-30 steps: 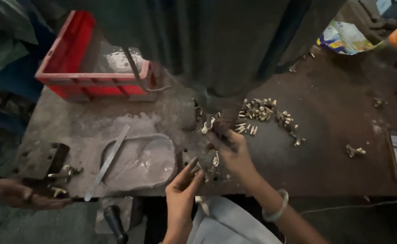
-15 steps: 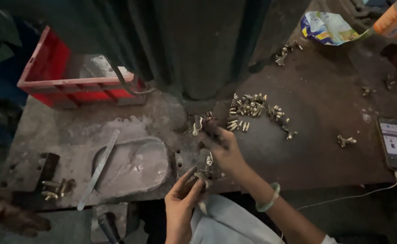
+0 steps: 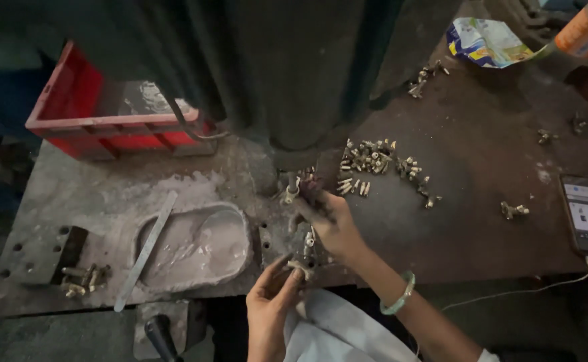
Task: The person picks up small brass fittings from the workbench, dips them into a tray of liquid, and drills each one under a bench drill press. Finished fittings are set aside on the bench as the person works through the pile one at a time.
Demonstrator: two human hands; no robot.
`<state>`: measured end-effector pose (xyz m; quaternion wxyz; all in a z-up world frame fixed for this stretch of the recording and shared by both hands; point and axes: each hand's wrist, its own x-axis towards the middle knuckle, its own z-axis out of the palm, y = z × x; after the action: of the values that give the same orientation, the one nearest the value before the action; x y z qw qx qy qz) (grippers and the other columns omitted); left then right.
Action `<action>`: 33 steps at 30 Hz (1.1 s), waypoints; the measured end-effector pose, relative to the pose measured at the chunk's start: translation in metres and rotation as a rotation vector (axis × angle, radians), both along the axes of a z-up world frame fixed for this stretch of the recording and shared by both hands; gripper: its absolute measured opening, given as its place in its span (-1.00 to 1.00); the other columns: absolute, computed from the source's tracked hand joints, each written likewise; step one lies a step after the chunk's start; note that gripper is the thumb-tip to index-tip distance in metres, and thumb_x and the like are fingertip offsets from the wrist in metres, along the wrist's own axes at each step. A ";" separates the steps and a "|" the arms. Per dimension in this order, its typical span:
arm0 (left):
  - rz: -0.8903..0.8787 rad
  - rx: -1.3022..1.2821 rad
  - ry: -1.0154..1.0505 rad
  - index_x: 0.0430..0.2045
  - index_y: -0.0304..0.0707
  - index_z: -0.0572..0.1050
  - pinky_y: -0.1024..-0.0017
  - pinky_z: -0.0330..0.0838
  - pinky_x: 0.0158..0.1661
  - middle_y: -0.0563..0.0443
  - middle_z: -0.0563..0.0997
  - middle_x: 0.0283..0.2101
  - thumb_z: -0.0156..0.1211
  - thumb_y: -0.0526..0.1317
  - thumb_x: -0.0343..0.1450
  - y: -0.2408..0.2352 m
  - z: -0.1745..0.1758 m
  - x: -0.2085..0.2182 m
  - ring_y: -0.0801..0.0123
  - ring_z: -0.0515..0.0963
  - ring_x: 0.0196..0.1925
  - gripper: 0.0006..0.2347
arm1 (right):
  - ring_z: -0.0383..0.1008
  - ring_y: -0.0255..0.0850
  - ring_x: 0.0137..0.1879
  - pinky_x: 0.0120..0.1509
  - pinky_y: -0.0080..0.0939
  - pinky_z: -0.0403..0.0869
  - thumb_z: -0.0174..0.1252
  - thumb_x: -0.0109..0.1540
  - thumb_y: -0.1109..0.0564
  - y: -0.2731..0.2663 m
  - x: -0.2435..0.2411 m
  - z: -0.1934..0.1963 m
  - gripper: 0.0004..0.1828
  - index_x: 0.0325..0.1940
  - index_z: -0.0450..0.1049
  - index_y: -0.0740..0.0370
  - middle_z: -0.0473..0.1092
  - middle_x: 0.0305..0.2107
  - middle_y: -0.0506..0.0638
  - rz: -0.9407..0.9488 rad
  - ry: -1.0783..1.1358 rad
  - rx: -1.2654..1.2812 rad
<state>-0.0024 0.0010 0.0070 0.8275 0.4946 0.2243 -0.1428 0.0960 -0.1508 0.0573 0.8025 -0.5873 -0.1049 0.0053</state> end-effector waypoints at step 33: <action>-0.820 0.798 -0.867 -0.15 -0.36 0.64 0.31 0.56 -0.16 -0.29 0.70 -0.24 0.34 -0.38 0.20 0.076 0.012 0.043 0.14 0.73 -0.16 -0.68 | 0.58 0.01 -0.08 0.01 -0.08 0.50 0.51 0.11 0.02 -0.069 -0.062 -0.019 -0.71 -0.22 0.60 0.18 0.57 -0.31 0.14 0.592 -0.191 -1.219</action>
<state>0.0405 0.0767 0.0193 0.4779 0.8161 -0.2932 -0.1399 0.0337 -0.2195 0.0386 0.2805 -0.8787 -0.3097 0.2307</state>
